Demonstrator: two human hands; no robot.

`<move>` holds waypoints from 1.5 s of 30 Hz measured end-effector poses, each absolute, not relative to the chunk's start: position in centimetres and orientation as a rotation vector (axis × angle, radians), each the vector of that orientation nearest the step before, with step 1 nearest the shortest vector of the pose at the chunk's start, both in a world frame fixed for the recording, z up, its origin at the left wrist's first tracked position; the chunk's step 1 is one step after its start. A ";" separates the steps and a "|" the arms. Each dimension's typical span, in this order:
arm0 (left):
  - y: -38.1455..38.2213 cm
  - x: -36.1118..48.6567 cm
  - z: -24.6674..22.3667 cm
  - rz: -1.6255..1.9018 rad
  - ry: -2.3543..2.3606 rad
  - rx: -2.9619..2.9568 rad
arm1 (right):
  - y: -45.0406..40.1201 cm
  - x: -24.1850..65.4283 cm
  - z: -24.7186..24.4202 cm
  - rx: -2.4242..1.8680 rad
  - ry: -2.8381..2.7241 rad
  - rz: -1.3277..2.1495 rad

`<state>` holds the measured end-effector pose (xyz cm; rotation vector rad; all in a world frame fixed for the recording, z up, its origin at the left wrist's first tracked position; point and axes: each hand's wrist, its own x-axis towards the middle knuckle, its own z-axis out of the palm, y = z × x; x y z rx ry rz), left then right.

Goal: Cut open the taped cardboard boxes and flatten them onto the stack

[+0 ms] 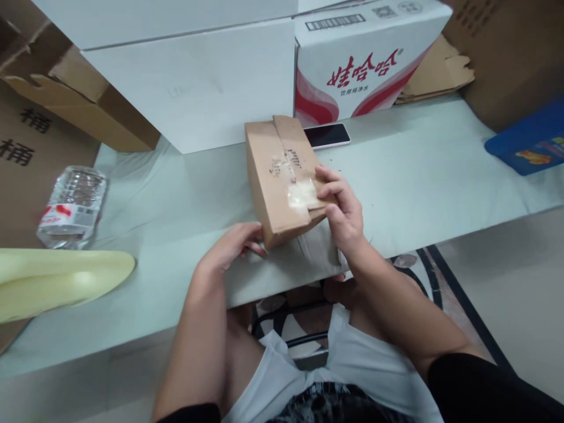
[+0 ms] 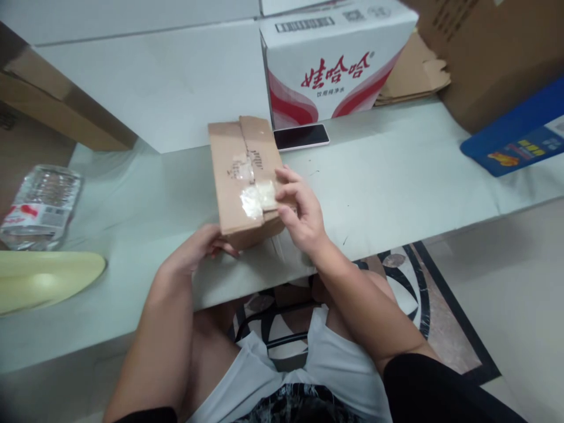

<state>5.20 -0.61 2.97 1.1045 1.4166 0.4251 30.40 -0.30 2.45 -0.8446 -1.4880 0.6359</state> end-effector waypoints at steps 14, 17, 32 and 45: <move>-0.4 6.8 1.2 1.526 1.258 2.218 | -1.4 28.7 3.6 -0.926 -1.714 0.789; -0.4 6.8 1.0 1.537 1.228 2.201 | -1.4 30.1 4.4 -1.091 -1.680 0.674; -0.9 7.0 1.1 1.552 1.260 2.059 | -1.4 32.8 4.1 -1.919 -1.909 0.835; -0.9 8.2 1.5 1.597 1.260 2.030 | -2.9 33.1 5.8 -1.100 -1.241 0.778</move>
